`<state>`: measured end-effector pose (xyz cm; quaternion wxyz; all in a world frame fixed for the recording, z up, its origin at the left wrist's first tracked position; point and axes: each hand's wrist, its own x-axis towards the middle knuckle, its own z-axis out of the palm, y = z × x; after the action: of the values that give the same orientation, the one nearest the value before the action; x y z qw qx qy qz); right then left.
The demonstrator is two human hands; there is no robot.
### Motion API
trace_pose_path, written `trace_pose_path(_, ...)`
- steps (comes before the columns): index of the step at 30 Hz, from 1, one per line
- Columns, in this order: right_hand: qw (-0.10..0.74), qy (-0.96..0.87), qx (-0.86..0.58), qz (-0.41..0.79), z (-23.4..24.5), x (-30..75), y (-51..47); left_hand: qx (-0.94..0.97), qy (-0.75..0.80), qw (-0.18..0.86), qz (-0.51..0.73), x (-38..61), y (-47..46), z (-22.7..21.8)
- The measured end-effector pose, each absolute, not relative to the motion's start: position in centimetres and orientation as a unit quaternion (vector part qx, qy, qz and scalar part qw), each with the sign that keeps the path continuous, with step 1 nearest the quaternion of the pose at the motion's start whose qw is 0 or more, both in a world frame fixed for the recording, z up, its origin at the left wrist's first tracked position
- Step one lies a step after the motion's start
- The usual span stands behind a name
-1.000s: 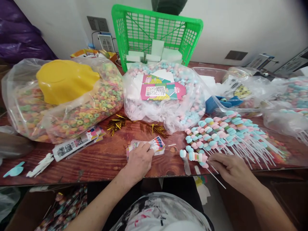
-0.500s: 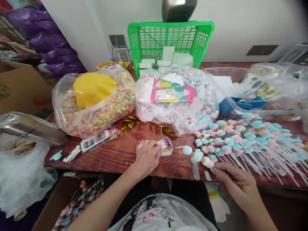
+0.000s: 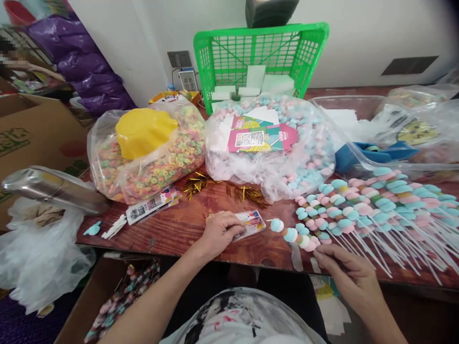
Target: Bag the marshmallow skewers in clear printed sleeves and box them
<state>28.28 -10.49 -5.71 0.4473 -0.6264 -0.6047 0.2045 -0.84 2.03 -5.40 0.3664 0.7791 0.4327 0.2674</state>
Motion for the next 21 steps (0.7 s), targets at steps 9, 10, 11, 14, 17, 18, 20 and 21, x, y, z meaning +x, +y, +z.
trace_pose_path(9,0.429,-0.616,-0.629,0.203,-5.4,27.7,-10.1,0.69,0.502,0.432,0.291,-0.9,2.8,-5.6)
trace_pose_path(10,0.43,-0.619,-0.626,0.199,-5.3,27.8,-10.0,0.724,0.497,0.388,0.28,-0.9,2.5,-5.7)
trace_pose_path(11,0.429,-0.624,-0.623,0.196,-5.1,27.8,-9.9,0.763,0.481,0.341,0.264,-0.9,2.3,-5.8)
trace_pose_path(14,0.414,-0.643,-0.612,0.202,-4.4,28.0,-9.5,0.851,0.415,0.239,0.216,-1.2,1.9,-6.1)
trace_pose_path(17,0.403,-0.663,-0.597,0.201,-4.0,27.9,-9.1,0.877,0.37,0.23,0.204,-2.0,2.2,-6.5)
trace_pose_path(18,0.401,-0.67,-0.593,0.196,-4.0,27.8,-9.0,0.879,0.362,0.235,0.204,-2.3,2.3,-6.6)
trace_pose_path(20,0.398,-0.678,-0.589,0.187,-4.0,27.6,-8.9,0.877,0.363,0.237,0.208,-2.6,2.4,-6.9)
trace_pose_path(21,0.4,-0.678,-0.589,0.183,-4.2,27.5,-9.0,0.872,0.372,0.236,0.212,-2.6,2.3,-7.1)
